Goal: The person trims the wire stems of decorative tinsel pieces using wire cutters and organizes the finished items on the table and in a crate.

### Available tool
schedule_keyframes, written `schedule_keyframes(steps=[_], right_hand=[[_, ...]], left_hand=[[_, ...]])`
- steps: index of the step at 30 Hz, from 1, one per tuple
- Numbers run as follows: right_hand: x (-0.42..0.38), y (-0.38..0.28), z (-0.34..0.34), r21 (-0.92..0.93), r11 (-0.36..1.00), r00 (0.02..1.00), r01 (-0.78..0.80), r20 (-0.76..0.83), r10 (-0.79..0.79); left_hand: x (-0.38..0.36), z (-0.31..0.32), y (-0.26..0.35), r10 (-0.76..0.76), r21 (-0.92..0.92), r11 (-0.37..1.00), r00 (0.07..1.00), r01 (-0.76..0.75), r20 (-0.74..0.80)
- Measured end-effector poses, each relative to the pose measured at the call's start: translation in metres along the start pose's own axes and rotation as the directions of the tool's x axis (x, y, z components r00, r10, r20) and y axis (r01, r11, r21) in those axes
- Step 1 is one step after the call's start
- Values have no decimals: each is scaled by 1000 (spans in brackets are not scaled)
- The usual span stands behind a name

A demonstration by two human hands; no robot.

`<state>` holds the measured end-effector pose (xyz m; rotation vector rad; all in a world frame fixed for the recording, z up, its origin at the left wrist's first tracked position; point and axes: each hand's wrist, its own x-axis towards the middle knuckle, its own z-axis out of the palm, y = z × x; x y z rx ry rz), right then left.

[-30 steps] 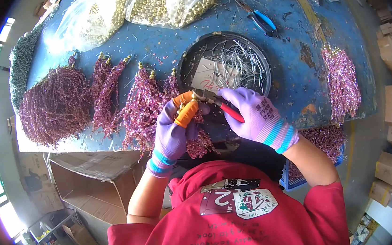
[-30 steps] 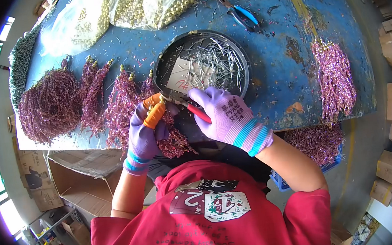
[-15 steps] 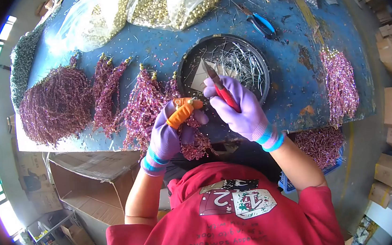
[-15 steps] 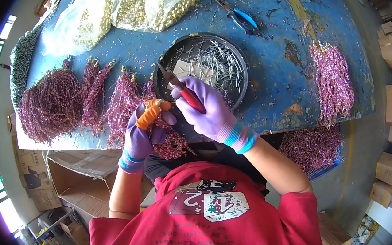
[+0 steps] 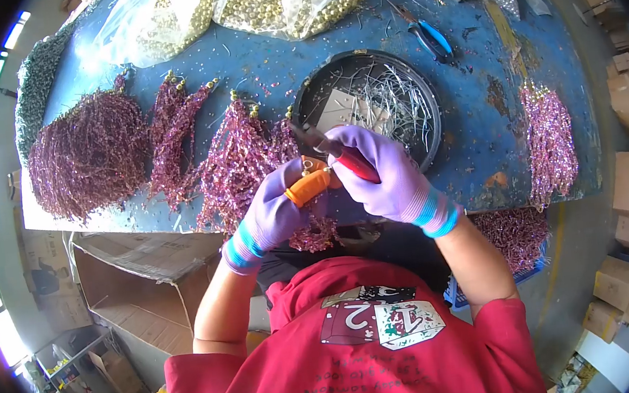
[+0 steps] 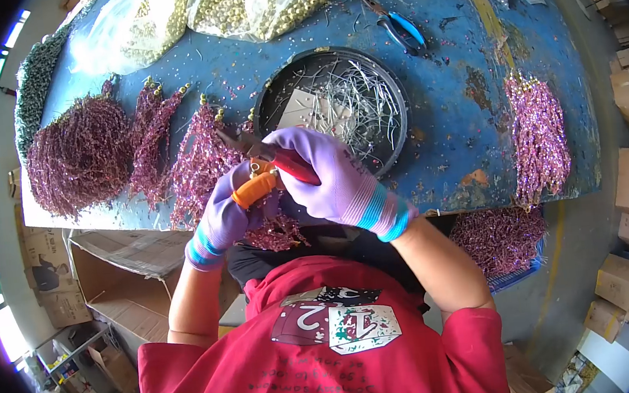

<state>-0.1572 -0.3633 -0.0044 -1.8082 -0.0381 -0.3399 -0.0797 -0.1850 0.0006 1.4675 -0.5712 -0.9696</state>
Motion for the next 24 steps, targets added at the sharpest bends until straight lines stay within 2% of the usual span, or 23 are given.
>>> schedule_keyframes(steps=[1,2,3,4,5,6,7,8,9,10,11,12,14,15,16,18,20,22,24], right_hand=[[4,-3,-7,-51,998,994,37,107,-32],[7,-6,-12,-97,992,976,78,212,-56],[10,-6,-14,-91,990,957,104,279,-75],[12,-8,-18,-93,991,958,99,278,-70],[14,-13,-21,-43,999,914,25,405,-6],[15,-17,-24,-1,998,849,-55,527,48],[18,-22,-25,25,990,799,-136,594,94],[18,-22,-25,24,991,800,-133,592,93],[18,-21,-24,60,977,819,-206,557,139],[17,-19,-23,99,955,831,-278,524,188],[15,-14,-23,90,962,867,-258,462,189],[12,-19,-26,253,865,846,-434,445,295],[7,-7,-31,300,862,885,-408,362,293],[7,-18,-37,285,845,871,-452,346,350],[3,-19,-36,284,844,870,-454,346,352],[-4,-19,-32,463,656,801,-596,392,452],[-13,-21,-24,467,569,735,-677,466,492],[-15,-21,-17,368,622,709,-692,509,488],[-18,-19,-11,327,657,715,-679,495,493]], left_hand=[[5,-2,-9,397,362,842,914,-401,88],[5,-6,-9,395,359,844,914,-399,88],[3,-11,-4,311,334,871,931,-360,191],[1,-14,0,226,313,896,929,-317,294],[0,-17,1,205,294,905,922,-306,330],[7,-20,-1,330,228,867,854,-442,401],[1,-21,1,262,233,897,876,-376,405],[-4,-21,6,194,241,920,892,-310,408],[-6,-21,10,6,154,986,940,-63,342],[-8,-20,11,-195,47,981,936,189,294],[-13,-23,0,62,151,983,966,-103,253],[-22,-18,16,-80,95,993,983,65,165],[-38,-24,16,-108,117,987,993,114,-53],[-44,-28,15,-101,118,986,982,121,-160],[-49,-32,10,45,122,993,957,-10,-288],[-60,-52,24,-34,148,983,907,106,-421],[-66,-77,21,95,232,971,803,55,-589],[-65,-97,31,383,560,827,691,38,-613],[-62,-128,40,691,624,706,521,-336,-501]])
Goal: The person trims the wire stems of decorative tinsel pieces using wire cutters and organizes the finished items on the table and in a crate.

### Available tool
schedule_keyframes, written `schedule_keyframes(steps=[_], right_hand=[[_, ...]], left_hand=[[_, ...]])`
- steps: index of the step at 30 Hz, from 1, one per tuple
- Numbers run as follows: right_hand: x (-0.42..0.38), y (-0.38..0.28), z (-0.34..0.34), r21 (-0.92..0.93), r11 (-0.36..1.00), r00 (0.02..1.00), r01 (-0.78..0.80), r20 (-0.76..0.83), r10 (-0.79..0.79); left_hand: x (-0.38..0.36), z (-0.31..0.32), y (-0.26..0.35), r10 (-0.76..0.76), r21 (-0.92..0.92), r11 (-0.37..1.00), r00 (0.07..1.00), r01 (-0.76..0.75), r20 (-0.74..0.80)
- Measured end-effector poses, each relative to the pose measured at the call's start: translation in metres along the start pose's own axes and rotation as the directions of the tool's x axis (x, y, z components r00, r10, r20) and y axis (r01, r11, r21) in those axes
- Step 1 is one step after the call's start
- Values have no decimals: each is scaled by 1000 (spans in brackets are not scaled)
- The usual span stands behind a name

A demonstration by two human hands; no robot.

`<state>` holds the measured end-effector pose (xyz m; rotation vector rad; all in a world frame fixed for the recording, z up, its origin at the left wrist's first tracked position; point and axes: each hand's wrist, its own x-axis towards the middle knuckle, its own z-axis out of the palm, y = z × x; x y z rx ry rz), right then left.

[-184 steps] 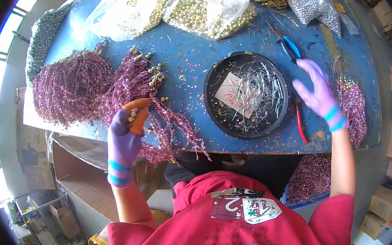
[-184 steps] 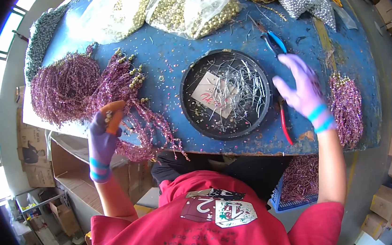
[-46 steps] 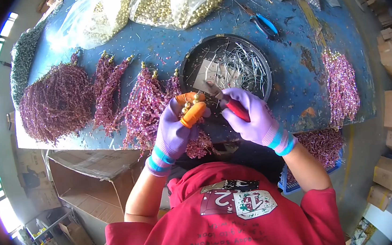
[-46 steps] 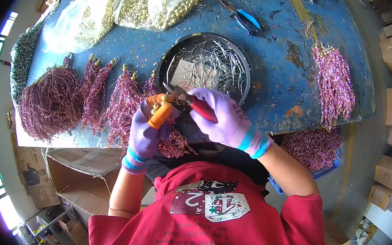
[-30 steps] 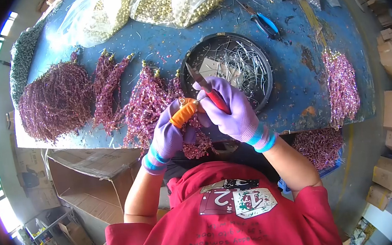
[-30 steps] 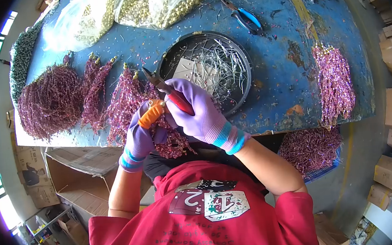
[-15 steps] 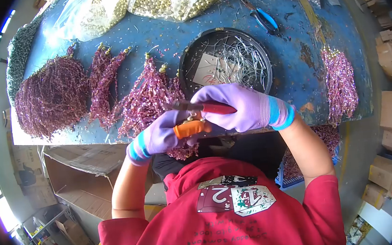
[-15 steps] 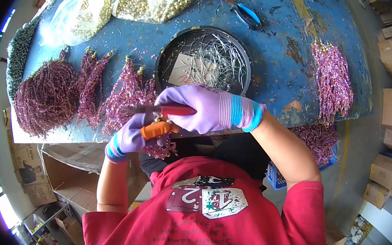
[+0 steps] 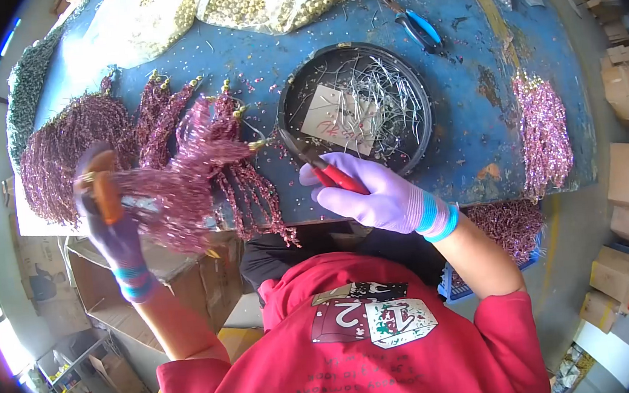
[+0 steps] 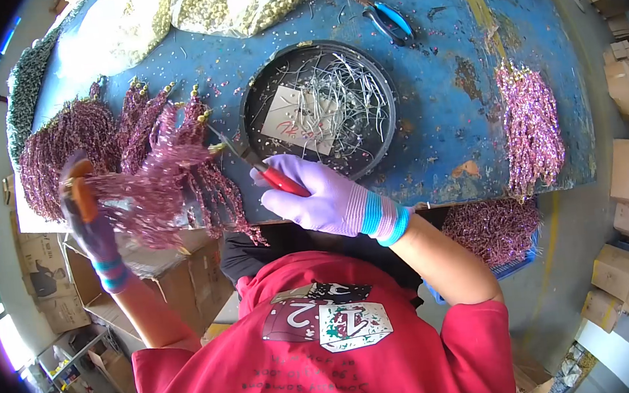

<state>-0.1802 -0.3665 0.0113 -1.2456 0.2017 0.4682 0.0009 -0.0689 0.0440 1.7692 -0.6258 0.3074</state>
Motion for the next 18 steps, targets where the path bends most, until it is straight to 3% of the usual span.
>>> schedule_keyframes(steps=[1,2,5,7,8,10,12,13,14,16,18], right_hand=[[2,3,0,-49,999,1000,12,-23,-13],[5,5,1,-99,995,999,25,-42,-29],[6,4,5,-27,999,999,27,-36,-28],[7,8,5,-11,999,999,40,-36,-40],[6,8,6,-7,999,998,43,-38,-43],[3,6,6,-8,999,997,35,-61,-36],[2,9,5,15,1000,998,25,-63,-24],[3,9,5,35,999,998,15,-63,-12],[3,9,5,35,999,998,16,-59,-14],[3,10,5,174,985,997,20,-70,-8],[2,7,4,146,989,995,36,-99,-21]], left_hand=[[3,-2,16,168,397,901,984,-176,54],[7,-6,25,214,499,839,975,-216,62],[13,2,40,296,477,834,954,-279,42],[4,13,40,156,59,985,980,-164,126],[-4,16,49,9,-24,1000,974,-3,226],[-6,27,55,-254,283,949,871,140,421],[-18,55,47,-484,258,873,792,413,371],[-22,68,45,-439,340,882,832,326,340],[-23,77,39,-308,433,893,872,126,380],[-26,97,33,-88,436,892,901,-119,425],[-30,117,28,-112,486,862,878,-147,465]])
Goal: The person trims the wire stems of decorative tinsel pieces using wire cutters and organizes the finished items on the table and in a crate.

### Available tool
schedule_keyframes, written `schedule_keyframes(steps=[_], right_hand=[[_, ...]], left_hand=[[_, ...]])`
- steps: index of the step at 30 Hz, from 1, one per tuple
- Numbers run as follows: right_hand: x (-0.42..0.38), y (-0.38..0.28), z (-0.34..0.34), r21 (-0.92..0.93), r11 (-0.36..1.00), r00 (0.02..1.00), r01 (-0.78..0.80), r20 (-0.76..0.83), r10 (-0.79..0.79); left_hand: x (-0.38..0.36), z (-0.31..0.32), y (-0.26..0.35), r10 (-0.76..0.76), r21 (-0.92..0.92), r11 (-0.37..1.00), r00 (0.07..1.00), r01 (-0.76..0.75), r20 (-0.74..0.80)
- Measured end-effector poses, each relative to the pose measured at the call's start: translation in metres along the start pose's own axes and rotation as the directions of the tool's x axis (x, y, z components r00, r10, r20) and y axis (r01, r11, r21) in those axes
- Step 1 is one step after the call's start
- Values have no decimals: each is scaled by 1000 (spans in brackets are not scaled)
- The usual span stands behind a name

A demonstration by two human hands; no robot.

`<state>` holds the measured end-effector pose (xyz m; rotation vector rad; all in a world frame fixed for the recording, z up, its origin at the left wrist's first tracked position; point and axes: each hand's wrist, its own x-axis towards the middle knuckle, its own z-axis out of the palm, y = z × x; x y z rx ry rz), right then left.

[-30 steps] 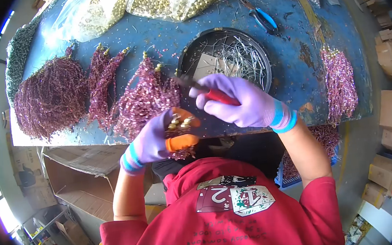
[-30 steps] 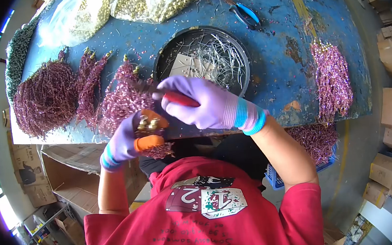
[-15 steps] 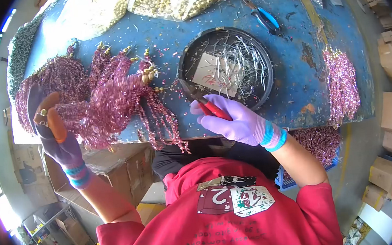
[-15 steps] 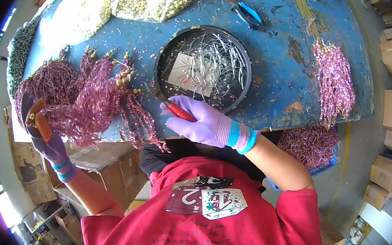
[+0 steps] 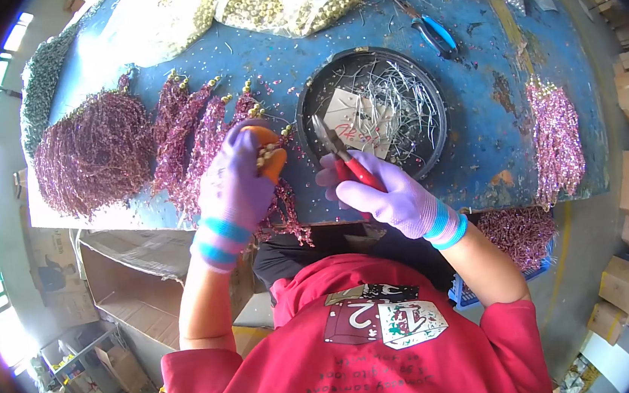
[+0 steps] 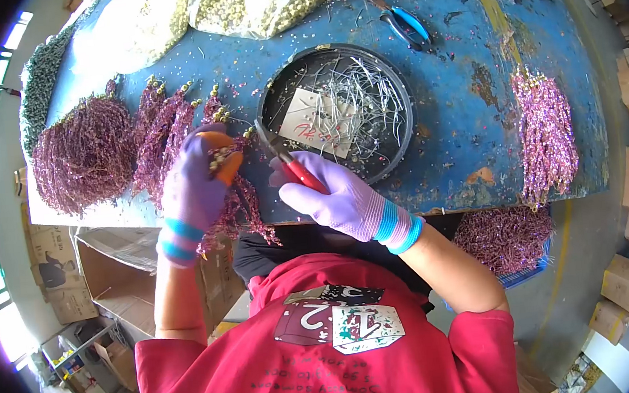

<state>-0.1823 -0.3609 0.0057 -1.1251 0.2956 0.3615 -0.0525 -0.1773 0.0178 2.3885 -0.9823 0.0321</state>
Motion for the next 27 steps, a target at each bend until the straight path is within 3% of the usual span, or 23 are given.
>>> schedule_keyframes(steps=[2,4,6,8,9,10,12,16,18,20,22,23,25,27], right_hand=[[-1,-4,0,-27,999,999,21,-27,-22],[-3,-8,0,118,993,998,11,-68,-3],[0,-9,-2,87,993,994,77,-84,-70],[3,-12,-4,93,987,988,129,-102,-120],[5,-16,-3,83,985,985,153,-99,-145],[8,-20,-2,86,984,983,157,-106,-148],[16,-25,2,75,989,985,128,-128,-118],[42,-18,10,-45,988,977,147,-147,-152],[44,-15,15,-53,982,972,181,-142,-187],[45,-15,17,-242,948,957,207,-149,-248],[45,-15,16,-239,945,955,223,-142,-261],[45,-13,14,-211,940,948,269,-112,-296],[41,-16,10,-205,929,941,309,-74,-329],[36,-17,2,-229,916,937,328,-39,-346]], left_hand=[[3,14,-6,-28,58,998,997,24,67],[5,26,-14,-208,251,953,968,168,141],[1,26,-28,-134,170,978,987,117,94],[-7,18,-23,-100,48,993,991,104,-89],[-12,17,-28,30,33,999,980,-24,-196],[-17,17,-28,37,32,999,981,-31,-191],[-30,14,-28,234,50,972,933,-229,-274],[-40,2,-11,318,61,948,937,-313,-145],[-41,4,-6,330,54,944,930,-325,-164],[-44,9,-9,224,-7,974,961,-228,-164],[-44,11,-5,187,-109,972,967,-208,-173],[-44,11,1,76,-277,955,989,-108,-123],[-44,3,11,-121,-604,790,993,107,17],[-39,-6,3,-157,-679,729,987,87,-42]])
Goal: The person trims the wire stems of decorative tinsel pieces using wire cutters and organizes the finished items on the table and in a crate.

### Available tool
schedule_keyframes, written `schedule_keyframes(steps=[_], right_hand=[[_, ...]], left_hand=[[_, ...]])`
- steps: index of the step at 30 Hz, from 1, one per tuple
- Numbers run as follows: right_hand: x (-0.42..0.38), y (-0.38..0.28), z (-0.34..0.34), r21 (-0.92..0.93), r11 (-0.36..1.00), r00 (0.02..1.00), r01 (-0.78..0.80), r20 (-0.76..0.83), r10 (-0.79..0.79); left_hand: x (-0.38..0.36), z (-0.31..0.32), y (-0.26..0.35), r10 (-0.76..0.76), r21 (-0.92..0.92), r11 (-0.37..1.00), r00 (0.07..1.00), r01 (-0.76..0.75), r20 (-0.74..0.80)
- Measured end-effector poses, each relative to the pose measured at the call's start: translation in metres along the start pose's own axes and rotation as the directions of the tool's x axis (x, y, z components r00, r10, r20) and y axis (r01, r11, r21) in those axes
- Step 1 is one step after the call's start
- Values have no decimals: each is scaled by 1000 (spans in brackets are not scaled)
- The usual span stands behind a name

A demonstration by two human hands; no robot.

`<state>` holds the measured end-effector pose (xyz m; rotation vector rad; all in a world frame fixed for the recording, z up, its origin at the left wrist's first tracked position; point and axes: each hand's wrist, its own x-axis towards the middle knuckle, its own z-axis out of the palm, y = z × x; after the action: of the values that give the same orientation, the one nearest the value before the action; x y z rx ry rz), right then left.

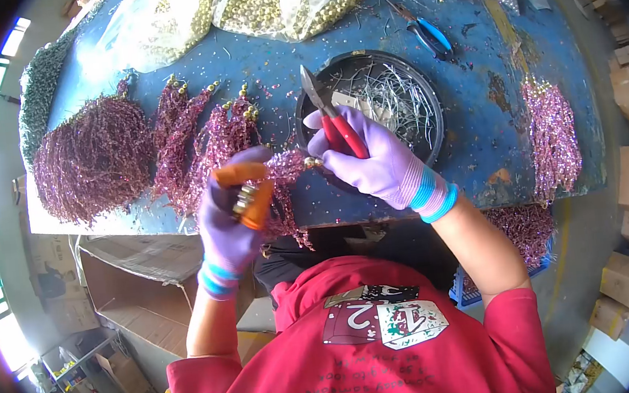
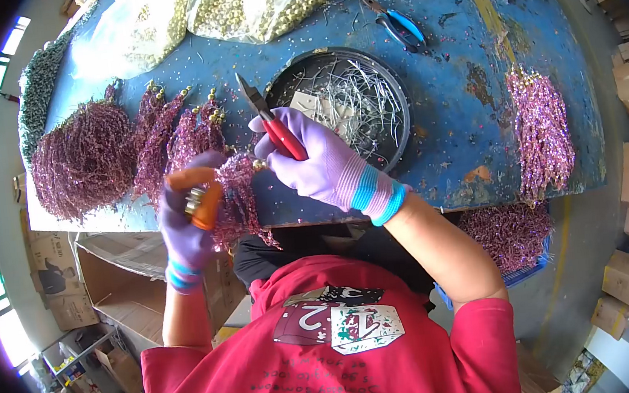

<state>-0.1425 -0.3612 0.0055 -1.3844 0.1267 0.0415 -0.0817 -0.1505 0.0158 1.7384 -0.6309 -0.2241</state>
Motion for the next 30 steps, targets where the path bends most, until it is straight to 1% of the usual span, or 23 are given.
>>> schedule_keyframes(steps=[1,2,3,5,6,7,9,10,11,12,13,14,15,16,17,18,19,21,23,25,27,28,30], right_hand=[[-2,0,-4,-24,999,999,25,33,-24],[-1,5,-7,-154,980,990,126,74,-116],[-1,4,-8,-154,980,990,126,80,-114],[0,3,-9,-243,958,980,150,164,-112],[-1,-2,-8,-298,937,976,183,167,-138],[0,-3,-8,-297,937,976,185,167,-140],[1,-5,-10,-410,850,944,329,157,-290],[1,-7,-9,-399,852,941,339,147,-306],[0,-10,-9,-334,908,965,251,156,-209],[1,-5,-9,-349,881,946,320,172,-275],[2,1,-10,-370,847,924,381,187,-334],[2,5,-10,-379,846,927,375,172,-334],[0,7,-8,-278,907,948,316,123,-293],[1,10,-8,-308,884,935,353,96,-340],[1,12,-8,-333,858,918,391,77,-388],[0,9,-11,-379,863,941,333,78,-329],[-3,3,-13,-371,865,940,338,87,-330],[-11,-6,-17,-510,804,933,307,-6,-360],[-16,0,-25,-638,675,882,372,15,-472],[-24,-7,-32,-841,384,840,381,142,-523],[-31,-12,-34,-901,307,900,306,168,-403],[-35,-10,-34,-912,323,925,252,130,-356],[-39,-4,-33,-937,273,925,216,107,-365]], left_hand=[[6,-3,9,-34,-48,998,998,31,-50],[12,-5,16,-54,-109,993,998,49,-44],[16,-4,19,-56,-108,993,997,50,-49],[24,0,24,-121,146,984,980,98,161],[25,1,27,-224,155,970,935,187,275],[25,5,17,-173,163,979,929,125,326],[25,15,20,-319,204,944,880,260,353],[26,17,23,-416,141,908,813,394,406],[25,18,25,-499,88,848,731,523,465],[19,19,14,-495,-35,812,719,583,487],[19,22,11,-516,18,824,736,566,438],[18,23,9,-514,-62,800,736,596,439],[16,23,7,-515,-142,769,736,623,439],[12,28,2,-451,-167,824,805,541,386],[10,31,-1,-473,-163,818,805,552,359],[10,34,-1,-451,-192,823,820,535,351],[10,35,0,-434,-217,829,838,516,331],[9,36,-11,-369,-260,870,903,419,218],[8,33,-18,-306,-307,880,927,362,215],[13,34,-6,-432,-277,837,881,472,194],[11,38,-11,-451,-297,829,881,473,144],[12,37,-11,-453,-286,830,878,479,158],[11,38,-13,-475,-269,824,867,499,152]])
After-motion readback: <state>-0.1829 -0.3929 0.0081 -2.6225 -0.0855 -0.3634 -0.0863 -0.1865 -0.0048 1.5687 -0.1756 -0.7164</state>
